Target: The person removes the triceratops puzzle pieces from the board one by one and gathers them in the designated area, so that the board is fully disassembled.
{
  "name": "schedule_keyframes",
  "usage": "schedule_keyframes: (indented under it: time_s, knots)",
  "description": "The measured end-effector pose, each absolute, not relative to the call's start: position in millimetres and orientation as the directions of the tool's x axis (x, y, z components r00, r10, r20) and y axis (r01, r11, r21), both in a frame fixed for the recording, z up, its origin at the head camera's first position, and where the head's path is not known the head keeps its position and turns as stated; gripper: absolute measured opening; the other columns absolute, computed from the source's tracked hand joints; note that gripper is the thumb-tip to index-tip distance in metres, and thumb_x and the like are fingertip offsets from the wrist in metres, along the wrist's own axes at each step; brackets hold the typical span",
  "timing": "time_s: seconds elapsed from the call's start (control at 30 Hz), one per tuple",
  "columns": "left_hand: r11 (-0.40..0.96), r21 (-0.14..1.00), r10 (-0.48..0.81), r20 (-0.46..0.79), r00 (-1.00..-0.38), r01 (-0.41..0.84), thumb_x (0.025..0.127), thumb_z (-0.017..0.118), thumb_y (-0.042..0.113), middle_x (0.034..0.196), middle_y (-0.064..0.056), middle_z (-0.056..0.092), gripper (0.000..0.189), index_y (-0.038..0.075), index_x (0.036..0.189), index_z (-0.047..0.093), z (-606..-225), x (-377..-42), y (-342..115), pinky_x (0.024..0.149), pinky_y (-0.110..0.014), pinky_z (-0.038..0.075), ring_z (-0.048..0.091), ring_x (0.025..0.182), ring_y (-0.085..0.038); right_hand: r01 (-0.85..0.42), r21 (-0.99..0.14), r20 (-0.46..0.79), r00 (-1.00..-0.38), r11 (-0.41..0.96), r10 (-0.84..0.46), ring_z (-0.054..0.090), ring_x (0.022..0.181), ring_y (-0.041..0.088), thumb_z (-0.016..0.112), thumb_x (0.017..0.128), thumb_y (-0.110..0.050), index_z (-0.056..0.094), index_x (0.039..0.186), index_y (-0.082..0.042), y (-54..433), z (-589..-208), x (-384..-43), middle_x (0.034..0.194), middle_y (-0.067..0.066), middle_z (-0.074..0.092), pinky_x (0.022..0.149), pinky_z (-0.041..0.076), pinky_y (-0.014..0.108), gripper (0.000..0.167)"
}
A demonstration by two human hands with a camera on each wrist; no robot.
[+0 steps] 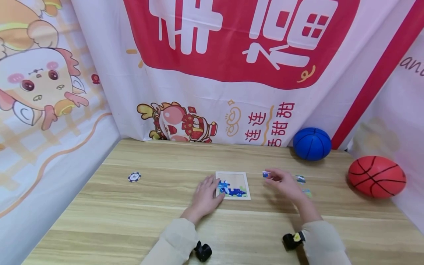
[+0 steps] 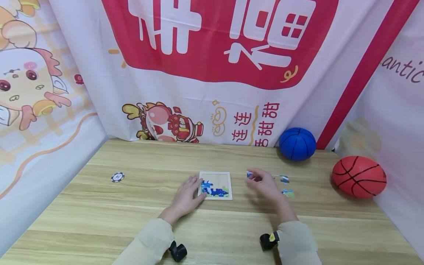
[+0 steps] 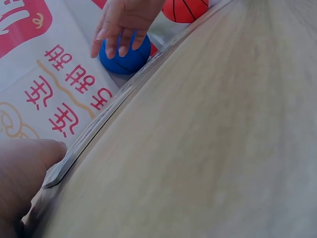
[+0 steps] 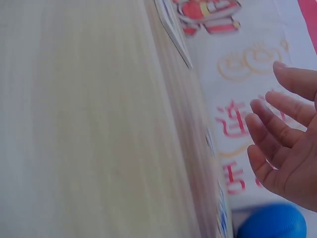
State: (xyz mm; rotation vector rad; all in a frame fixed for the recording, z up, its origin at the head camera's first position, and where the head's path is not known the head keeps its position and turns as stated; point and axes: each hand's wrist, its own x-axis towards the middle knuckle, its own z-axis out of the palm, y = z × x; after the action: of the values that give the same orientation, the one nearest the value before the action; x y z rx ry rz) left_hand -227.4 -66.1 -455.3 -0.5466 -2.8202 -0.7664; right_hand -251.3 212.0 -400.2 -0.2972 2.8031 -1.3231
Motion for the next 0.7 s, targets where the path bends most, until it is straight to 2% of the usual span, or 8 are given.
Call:
schedule_keyframes:
  time_s: [0.23,0.4,0.53,0.7]
  knots:
    - [0.836,0.423,0.285,0.209,-0.936,0.349,0.084,0.047,0.044,0.136,-0.019,0.025,0.059,0.007,0.129,0.039,-452,-229,-74,0.099,-0.048,0.011,0.018,0.124,-0.034,-0.154,-0.796,0.016,-0.972,0.586,-0.233,0.049,0.085,0.02,0.059,0.082,-0.018,0.05,0.121,-0.009,169,-407,-258,0.091,0.003,0.056,0.073,0.043,0.033,0.041]
    - [0.84,0.421,0.291,0.184,-0.939,0.343,0.084,0.046,0.046,0.136,-0.02,0.022,0.058,0.011,0.13,0.04,-452,-228,-76,0.1,-0.047,0.01,0.015,0.125,-0.034,-0.176,-0.81,0.023,-0.963,0.559,-0.269,0.05,0.08,0.018,0.06,0.081,-0.017,0.054,0.116,-0.009,144,-414,-262,0.087,0.001,0.056,0.07,0.043,0.031,0.036]
    - [0.847,0.408,0.294,0.176,-0.94,0.341,0.084,0.045,0.046,0.137,-0.02,0.022,0.057,0.012,0.129,0.041,-452,-229,-76,0.099,-0.048,0.01,0.015,0.125,-0.034,-0.209,-0.819,0.046,-0.952,0.534,-0.302,0.05,0.076,0.017,0.062,0.08,-0.013,0.057,0.111,-0.006,127,-423,-264,0.082,0.0,0.056,0.067,0.044,0.029,0.032]
    - [0.852,0.402,0.292,0.165,-0.942,0.335,0.084,0.044,0.048,0.137,-0.02,0.02,0.057,0.013,0.13,0.04,-453,-230,-76,0.1,-0.047,0.009,0.013,0.126,-0.033,-0.278,-0.801,0.114,-0.94,0.53,-0.321,0.052,0.076,0.016,0.063,0.077,-0.006,0.06,0.105,-0.001,113,-435,-266,0.081,0.001,0.058,0.07,0.045,0.029,0.029]
